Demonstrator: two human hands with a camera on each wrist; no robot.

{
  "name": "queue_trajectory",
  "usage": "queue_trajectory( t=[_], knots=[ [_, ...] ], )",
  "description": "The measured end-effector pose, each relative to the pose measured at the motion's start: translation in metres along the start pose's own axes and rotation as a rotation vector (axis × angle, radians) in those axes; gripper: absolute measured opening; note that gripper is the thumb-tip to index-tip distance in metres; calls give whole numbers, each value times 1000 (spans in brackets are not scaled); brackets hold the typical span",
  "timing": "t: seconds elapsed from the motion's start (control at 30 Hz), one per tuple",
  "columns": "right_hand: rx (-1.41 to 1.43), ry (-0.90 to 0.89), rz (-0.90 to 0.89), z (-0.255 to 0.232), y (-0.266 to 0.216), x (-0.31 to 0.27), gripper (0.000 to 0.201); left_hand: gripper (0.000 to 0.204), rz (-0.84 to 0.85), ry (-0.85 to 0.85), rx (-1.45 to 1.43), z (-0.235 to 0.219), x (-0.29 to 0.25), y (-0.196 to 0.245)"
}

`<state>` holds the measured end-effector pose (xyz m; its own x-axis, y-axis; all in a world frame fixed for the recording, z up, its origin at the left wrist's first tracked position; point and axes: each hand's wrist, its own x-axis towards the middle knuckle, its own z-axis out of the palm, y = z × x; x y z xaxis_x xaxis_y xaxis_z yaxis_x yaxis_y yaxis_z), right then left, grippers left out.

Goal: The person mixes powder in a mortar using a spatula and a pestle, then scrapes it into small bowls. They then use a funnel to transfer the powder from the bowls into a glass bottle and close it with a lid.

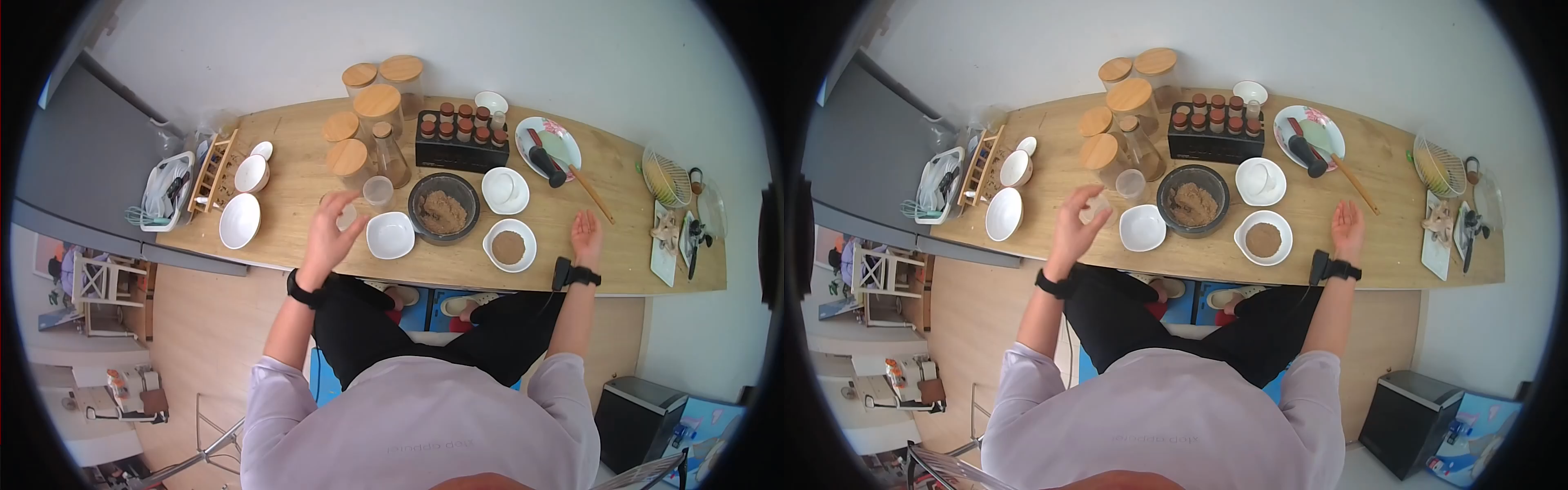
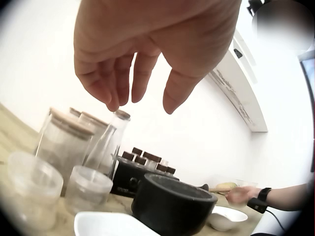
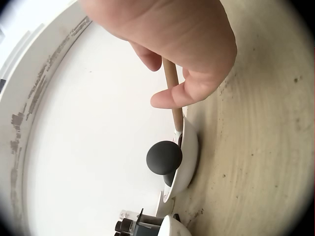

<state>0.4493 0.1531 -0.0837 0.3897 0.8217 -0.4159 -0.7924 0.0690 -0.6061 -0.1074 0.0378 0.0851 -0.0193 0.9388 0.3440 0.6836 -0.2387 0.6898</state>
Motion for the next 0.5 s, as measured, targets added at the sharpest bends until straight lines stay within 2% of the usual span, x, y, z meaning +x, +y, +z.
queue_trajectory(
  t=[0.2,0.3,0.37,0.5],
  knots=[
    [-137,-15,-15,-61,-3,-107,30,42,324,25,247,0,94,0],
    [-306,19,-64,-64,6,-160,24,46,328,74,404,16,125,-27],
    [-418,53,-98,-58,12,-190,19,48,236,-15,375,22,134,-34],
    [-571,3,-106,-45,18,-213,15,48,118,-132,318,25,137,-42]
  ],
)
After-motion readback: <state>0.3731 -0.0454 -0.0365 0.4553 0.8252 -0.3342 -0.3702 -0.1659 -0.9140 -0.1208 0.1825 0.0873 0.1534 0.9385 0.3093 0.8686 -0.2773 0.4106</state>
